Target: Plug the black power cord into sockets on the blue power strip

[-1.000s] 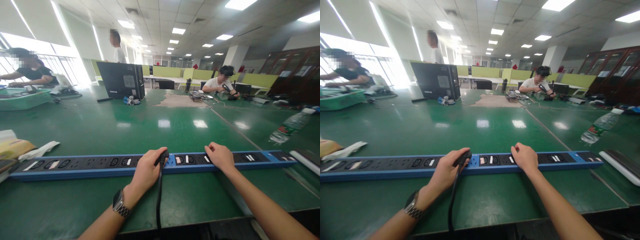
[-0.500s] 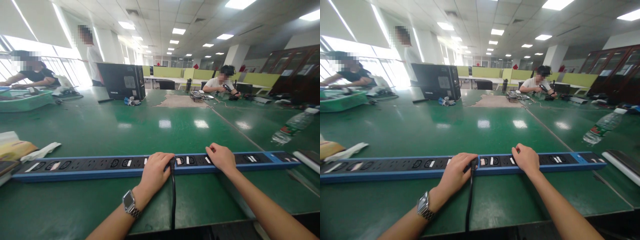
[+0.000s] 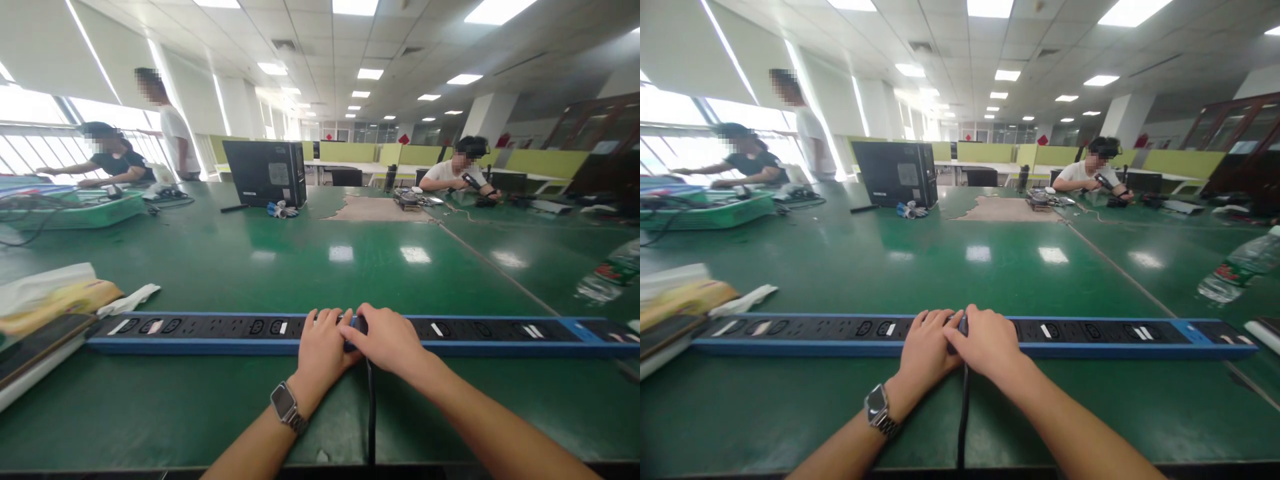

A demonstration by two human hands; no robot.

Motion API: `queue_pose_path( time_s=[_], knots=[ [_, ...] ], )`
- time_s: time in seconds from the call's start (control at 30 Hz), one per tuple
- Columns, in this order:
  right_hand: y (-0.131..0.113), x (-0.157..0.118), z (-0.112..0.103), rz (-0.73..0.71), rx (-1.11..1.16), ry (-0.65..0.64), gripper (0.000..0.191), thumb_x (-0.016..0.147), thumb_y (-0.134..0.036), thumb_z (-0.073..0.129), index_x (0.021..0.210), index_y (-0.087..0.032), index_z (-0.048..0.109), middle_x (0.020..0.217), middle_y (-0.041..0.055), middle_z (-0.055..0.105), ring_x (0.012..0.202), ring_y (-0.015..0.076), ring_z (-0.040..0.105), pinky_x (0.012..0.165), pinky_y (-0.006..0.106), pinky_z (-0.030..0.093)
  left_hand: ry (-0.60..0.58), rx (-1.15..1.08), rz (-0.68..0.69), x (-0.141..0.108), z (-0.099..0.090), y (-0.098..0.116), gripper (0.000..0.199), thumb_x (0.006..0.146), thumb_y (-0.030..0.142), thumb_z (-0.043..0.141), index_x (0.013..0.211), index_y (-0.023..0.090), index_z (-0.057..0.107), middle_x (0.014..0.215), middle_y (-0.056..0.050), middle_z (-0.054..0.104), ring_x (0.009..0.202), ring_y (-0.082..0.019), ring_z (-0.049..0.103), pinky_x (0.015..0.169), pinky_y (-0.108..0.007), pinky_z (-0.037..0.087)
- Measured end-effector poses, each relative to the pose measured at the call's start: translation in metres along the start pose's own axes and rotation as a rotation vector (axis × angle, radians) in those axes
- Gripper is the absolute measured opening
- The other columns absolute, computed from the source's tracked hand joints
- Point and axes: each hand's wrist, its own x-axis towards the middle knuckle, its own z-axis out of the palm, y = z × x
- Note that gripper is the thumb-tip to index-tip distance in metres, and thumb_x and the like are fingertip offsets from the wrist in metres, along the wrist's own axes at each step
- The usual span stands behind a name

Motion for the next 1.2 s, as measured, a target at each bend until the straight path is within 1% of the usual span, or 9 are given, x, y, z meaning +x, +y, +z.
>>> queue_pose_path(
  time_s=[0.2, 0.27, 0.4, 0.5, 0.6, 0.77, 0.93, 1.07, 1.2],
  knots=[
    [0.003, 0.008, -0.001, -0.04, 0.016, 0.019, 0.029, 0.087, -0.035, 0.049, 0.1, -0.022, 0.071, 0.094, 0.008, 0.073, 0.09, 0.0215, 0.067, 0.072, 0.027, 0.042, 0.003, 0.0, -0.009, 0.001, 0.001, 0.0, 0.062, 0.072, 0.046, 0.075, 0.125, 0.02, 0.06, 0.118, -0.01, 0.065, 0.11, -0.031, 0.057, 0.104, -0.053, 0.036],
    [0.002, 0.005, -0.017, -0.053, 0.078, 0.112, 0.03, 0.088, -0.034, 0.048, 0.102, -0.021, 0.071, 0.092, 0.0074, 0.074, 0.086, 0.0204, 0.067, 0.071, 0.027, 0.042, 0.002, 0.006, -0.011, 0.001, 0.001, 0.001, 0.063, 0.072, 0.05, 0.075, 0.125, 0.02, 0.061, 0.119, -0.011, 0.065, 0.111, -0.031, 0.057, 0.105, -0.053, 0.036],
    [0.015, -0.006, -0.069, -0.106, 0.277, 0.32, 0.038, 0.087, -0.045, 0.049, 0.113, -0.023, 0.068, 0.084, 0.0031, 0.073, 0.07, 0.0163, 0.064, 0.064, 0.025, 0.041, -0.005, 0.009, 0.002, 0.0, 0.0, 0.001, 0.07, 0.07, 0.056, 0.076, 0.127, 0.019, 0.059, 0.121, -0.012, 0.064, 0.113, -0.032, 0.056, 0.105, -0.054, 0.035],
    [0.048, -0.009, -0.095, -0.034, 0.29, 0.172, 0.044, 0.082, -0.05, 0.055, 0.114, -0.021, 0.065, 0.066, 0.0001, 0.067, 0.052, 0.0137, 0.054, 0.052, 0.025, 0.035, -0.014, 0.004, 0.004, 0.001, -0.002, 0.001, 0.07, 0.07, 0.057, 0.075, 0.127, 0.019, 0.06, 0.12, -0.012, 0.065, 0.113, -0.032, 0.056, 0.105, -0.053, 0.036],
    [0.089, -0.006, -0.088, 0.071, 0.253, 0.01, 0.04, 0.08, -0.049, 0.056, 0.106, -0.019, 0.063, 0.06, -0.0011, 0.063, 0.05, 0.0138, 0.052, 0.048, 0.025, 0.031, -0.023, 0.004, 0.003, 0.001, -0.002, 0.001, 0.071, 0.071, 0.057, 0.074, 0.128, 0.017, 0.059, 0.12, -0.013, 0.064, 0.113, -0.032, 0.056, 0.105, -0.053, 0.035],
    [0.128, -0.005, -0.055, 0.086, 0.092, -0.054, 0.027, 0.081, -0.044, 0.054, 0.09, -0.02, 0.063, 0.061, -0.0008, 0.062, 0.057, 0.0144, 0.055, 0.054, 0.025, 0.034, -0.022, 0.012, 0.001, 0.001, 0.0, 0.0, 0.07, 0.072, 0.057, 0.073, 0.128, 0.017, 0.059, 0.122, -0.013, 0.064, 0.114, -0.033, 0.055, 0.106, -0.053, 0.034],
    [0.128, -0.006, -0.049, 0.063, 0.062, -0.082, 0.032, 0.083, -0.048, 0.05, 0.092, -0.02, 0.061, 0.063, 0.0, 0.061, 0.059, 0.0152, 0.054, 0.055, 0.026, 0.033, -0.023, 0.029, -0.003, 0.0, -0.001, 0.001, 0.07, 0.073, 0.059, 0.072, 0.129, 0.018, 0.059, 0.123, -0.012, 0.064, 0.115, -0.031, 0.055, 0.107, -0.052, 0.035],
    [0.121, -0.005, -0.05, 0.035, -0.062, -0.084, 0.028, 0.084, -0.044, 0.05, 0.091, -0.02, 0.061, 0.067, 0.0019, 0.063, 0.062, 0.0162, 0.056, 0.057, 0.026, 0.033, -0.025, 0.039, -0.003, 0.0, 0.0, 0.001, 0.07, 0.073, 0.059, 0.071, 0.129, 0.019, 0.059, 0.123, -0.012, 0.064, 0.115, -0.031, 0.055, 0.107, -0.052, 0.034],
    [0.117, -0.005, -0.039, 0.07, -0.177, -0.083, 0.028, 0.085, -0.045, 0.049, 0.094, -0.021, 0.061, 0.076, 0.0051, 0.067, 0.071, 0.0194, 0.061, 0.059, 0.027, 0.033, -0.013, 0.039, 0.005, 0.0, 0.001, 0.001, 0.07, 0.073, 0.06, 0.071, 0.129, 0.019, 0.059, 0.123, -0.011, 0.064, 0.114, -0.031, 0.055, 0.107, -0.052, 0.034]
  ],
)
